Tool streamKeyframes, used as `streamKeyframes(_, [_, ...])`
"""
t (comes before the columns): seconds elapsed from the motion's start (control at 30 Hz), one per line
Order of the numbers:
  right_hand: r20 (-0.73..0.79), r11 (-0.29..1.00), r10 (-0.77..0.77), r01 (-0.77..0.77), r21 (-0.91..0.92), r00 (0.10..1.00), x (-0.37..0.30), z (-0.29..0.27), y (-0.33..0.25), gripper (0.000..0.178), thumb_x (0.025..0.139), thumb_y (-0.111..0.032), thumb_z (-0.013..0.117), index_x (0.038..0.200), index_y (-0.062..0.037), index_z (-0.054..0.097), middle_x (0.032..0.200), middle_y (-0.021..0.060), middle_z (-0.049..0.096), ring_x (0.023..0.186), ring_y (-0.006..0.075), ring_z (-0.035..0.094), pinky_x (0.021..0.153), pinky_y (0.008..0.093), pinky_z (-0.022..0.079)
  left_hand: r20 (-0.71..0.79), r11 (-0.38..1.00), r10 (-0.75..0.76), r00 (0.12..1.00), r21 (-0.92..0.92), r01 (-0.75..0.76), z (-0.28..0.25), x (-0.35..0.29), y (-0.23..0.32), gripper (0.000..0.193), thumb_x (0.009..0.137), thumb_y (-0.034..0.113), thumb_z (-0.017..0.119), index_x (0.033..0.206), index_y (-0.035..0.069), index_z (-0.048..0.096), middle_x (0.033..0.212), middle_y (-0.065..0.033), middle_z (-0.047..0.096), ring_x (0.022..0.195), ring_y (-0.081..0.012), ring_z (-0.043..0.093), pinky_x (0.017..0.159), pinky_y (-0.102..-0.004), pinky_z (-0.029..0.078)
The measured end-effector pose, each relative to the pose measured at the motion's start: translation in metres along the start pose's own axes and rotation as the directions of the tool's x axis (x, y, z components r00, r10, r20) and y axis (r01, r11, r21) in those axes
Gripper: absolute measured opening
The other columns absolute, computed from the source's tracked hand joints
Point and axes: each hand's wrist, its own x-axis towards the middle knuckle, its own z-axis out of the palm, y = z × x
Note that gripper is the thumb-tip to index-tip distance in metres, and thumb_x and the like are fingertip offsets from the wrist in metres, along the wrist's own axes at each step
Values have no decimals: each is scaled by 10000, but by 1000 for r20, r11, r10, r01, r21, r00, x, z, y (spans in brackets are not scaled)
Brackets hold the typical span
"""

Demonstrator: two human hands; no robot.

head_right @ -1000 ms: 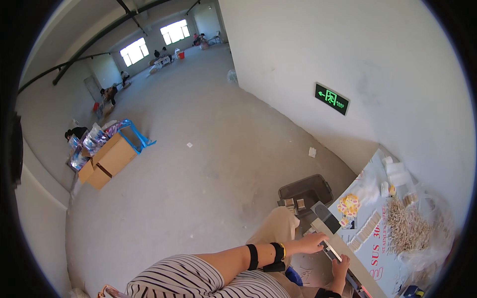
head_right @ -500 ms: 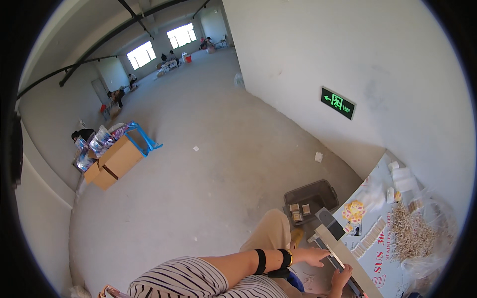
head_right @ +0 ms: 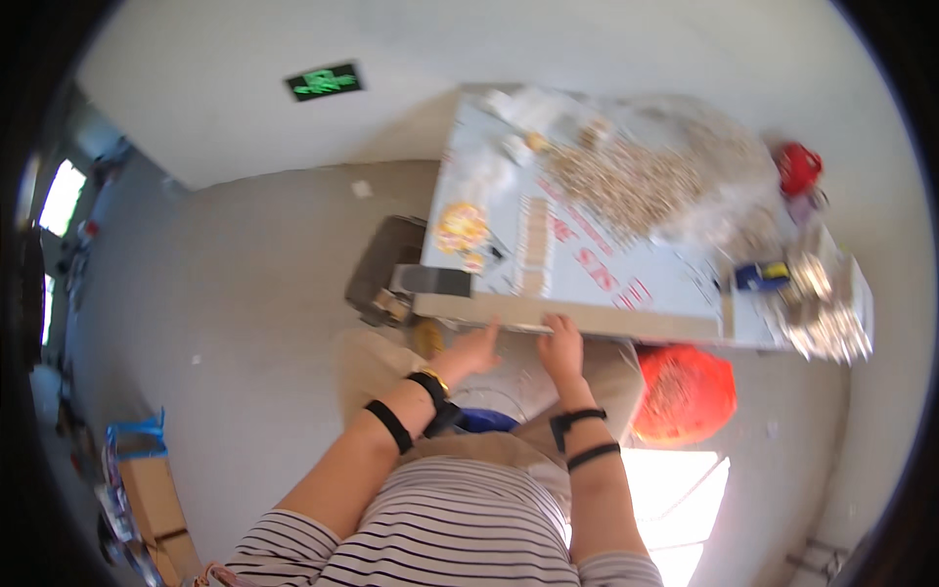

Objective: The person is aligning cotton swabs in a row and placing them into small cardboard boxes.

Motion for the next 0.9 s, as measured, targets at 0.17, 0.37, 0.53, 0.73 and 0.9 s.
streamKeyframes(0.17, [0, 997, 3, -3, -82, 1000, 3, -5, 17, 431, 817, -25, 647, 1244, -82, 641, 1185, 182, 596, 1122, 404, 588, 973, 483, 509, 262, 993, -105, 959, 78, 88, 20, 4, 14, 1325, 853, 337, 793, 1616, 60, -255, 1080, -260, 755, 971, -392, 751, 862, -491, 574])
streamKeyframes(0.37, [48, 997, 12, -8, -82, 999, 32, 3, 12, 420, 797, -10, 647, 1203, -119, 653, 1108, 149, 579, 1072, 367, 584, 943, 497, 489, 328, 985, -149, 933, 135, 110, 32, 10, 15, 1358, 874, 374, 790, 1586, 91, -332, 1114, -282, 741, 1007, -394, 747, 896, -483, 570])
streamKeyframes(0.53, [152, 969, 13, 25, -246, 988, 47, 9, 4, 443, 787, -56, 652, 1215, -167, 666, 1116, 134, 565, 1073, 345, 591, 931, 473, 477, 361, 981, -178, 915, 136, 137, 30, 8, 14, 1354, 883, 381, 785, 1583, 103, -341, 1162, -286, 730, 1055, -402, 736, 928, -476, 565])
streamKeyframes(0.73, [141, 959, -31, 69, -275, 989, 54, 16, 2, 406, 760, -59, 655, 1143, -187, 699, 1094, 111, 557, 1063, 322, 597, 894, 462, 457, 378, 988, -136, 916, 115, 99, 29, 10, 6, 1397, 865, 434, 804, 1576, 93, -349, 1170, -290, 726, 1063, -415, 731, 946, -470, 565])
streamKeyframes(0.9, [141, 964, -16, 53, -259, 990, 59, 18, -1, 379, 777, -48, 639, 1120, -190, 711, 1083, 106, 558, 1056, 319, 603, 900, 461, 456, 392, 992, -116, 912, 100, 83, 31, 13, 3, 1435, 848, 472, 816, 1564, 95, -370, 1187, -299, 717, 1072, -415, 728, 962, -464, 562])
